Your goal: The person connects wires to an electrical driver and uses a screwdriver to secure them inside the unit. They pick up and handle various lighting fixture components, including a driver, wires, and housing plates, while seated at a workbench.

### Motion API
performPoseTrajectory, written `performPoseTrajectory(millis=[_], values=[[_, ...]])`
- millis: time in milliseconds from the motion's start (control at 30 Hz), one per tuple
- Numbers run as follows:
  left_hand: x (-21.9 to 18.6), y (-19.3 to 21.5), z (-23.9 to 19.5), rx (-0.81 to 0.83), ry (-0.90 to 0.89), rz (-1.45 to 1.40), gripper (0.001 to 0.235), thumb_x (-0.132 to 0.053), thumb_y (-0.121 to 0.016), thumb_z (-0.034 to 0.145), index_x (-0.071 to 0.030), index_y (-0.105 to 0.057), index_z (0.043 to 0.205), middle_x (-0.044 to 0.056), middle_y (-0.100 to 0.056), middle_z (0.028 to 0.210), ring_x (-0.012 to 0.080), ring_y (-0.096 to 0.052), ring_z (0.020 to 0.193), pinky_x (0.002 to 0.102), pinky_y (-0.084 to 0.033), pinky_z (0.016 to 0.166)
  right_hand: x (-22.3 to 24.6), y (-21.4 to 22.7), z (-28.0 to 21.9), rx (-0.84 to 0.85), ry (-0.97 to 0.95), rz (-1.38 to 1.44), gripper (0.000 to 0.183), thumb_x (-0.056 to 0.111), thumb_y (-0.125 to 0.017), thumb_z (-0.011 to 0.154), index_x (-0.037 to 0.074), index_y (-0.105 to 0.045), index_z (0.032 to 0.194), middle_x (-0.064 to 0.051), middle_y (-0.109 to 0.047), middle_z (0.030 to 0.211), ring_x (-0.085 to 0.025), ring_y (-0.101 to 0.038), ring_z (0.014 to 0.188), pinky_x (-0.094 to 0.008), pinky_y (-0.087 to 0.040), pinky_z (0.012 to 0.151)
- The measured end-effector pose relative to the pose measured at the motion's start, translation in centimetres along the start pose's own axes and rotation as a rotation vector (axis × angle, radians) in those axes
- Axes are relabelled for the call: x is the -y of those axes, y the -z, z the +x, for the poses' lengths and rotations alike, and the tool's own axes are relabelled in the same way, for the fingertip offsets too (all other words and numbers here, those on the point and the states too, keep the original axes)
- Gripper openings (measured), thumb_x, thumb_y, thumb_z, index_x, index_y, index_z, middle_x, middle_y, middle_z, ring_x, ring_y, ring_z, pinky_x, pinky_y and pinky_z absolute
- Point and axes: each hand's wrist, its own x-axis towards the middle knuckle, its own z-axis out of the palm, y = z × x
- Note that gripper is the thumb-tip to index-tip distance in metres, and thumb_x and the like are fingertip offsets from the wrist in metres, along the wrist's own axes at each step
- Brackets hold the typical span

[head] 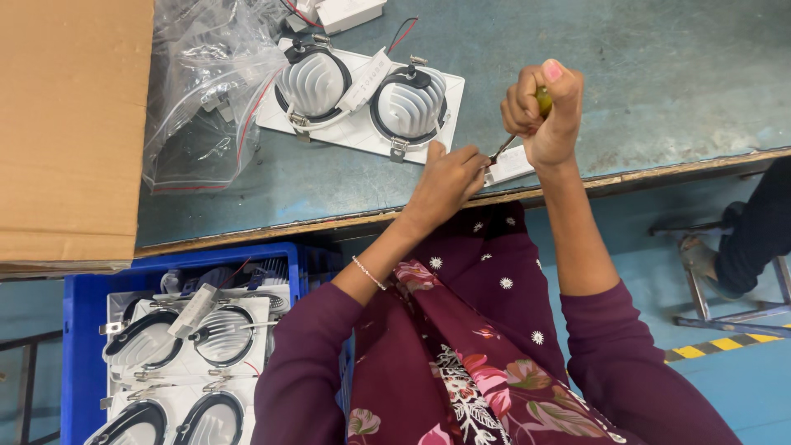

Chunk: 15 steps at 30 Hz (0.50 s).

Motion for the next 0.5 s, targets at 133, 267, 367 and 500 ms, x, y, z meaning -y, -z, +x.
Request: performPoseTrajectory(millis=[133, 267, 367, 500], values=[[0.2, -0.4, 0.7, 0.071, -0.028, 0.064, 0.010, -0.014, -0.069, 0.092, -0.008, -0.069, 0.100, 0.008, -0.060, 0.092, 0.0258, -0.058, 0.084, 0.041, -0.035, 0.085, -0.2, 0.0, 0.1, 0.011, -0.008, 0.013, 0.059, 0.048, -0.050, 0.108, 0.011, -0.035, 0.065, 0.002, -0.027, 0.053, -0.006, -0.021, 0.039, -0.024, -0.017, 0.038], [0.4, 0.3, 0.6, 0.094, 0.024, -0.001, 0.008, -0.015, -0.069, 0.094, -0.011, -0.069, 0.101, 0.006, -0.064, 0.093, 0.0279, -0.056, 0.081, 0.040, -0.036, 0.082, -0.1, -0.1, -0.1, 0.009, -0.018, 0.033, 0.059, 0.047, -0.051, 0.109, 0.010, -0.035, 0.066, 0.002, -0.028, 0.051, -0.006, -0.021, 0.041, -0.024, -0.017, 0.039], [0.1, 0.8, 0.0, 0.014, 0.063, -0.103, 0.015, -0.014, -0.068, 0.094, -0.008, -0.067, 0.107, 0.006, -0.066, 0.097, 0.0277, -0.054, 0.079, 0.039, -0.036, 0.081, 0.0, -0.2, -0.1, 0.004, -0.009, 0.029, 0.059, 0.046, -0.051, 0.108, 0.010, -0.035, 0.065, 0.002, -0.028, 0.053, -0.006, -0.021, 0.040, -0.024, -0.017, 0.039], [-0.2, 0.3, -0.1, 0.002, 0.134, -0.087, 0.013, -0.015, -0.071, 0.089, -0.009, -0.067, 0.100, 0.004, -0.067, 0.094, 0.0285, -0.052, 0.077, 0.038, -0.038, 0.082, 0.0, -0.1, -0.2, -0.008, -0.006, 0.022, 0.058, 0.046, -0.050, 0.108, 0.010, -0.035, 0.065, 0.002, -0.028, 0.053, -0.006, -0.021, 0.040, -0.024, -0.017, 0.039]])
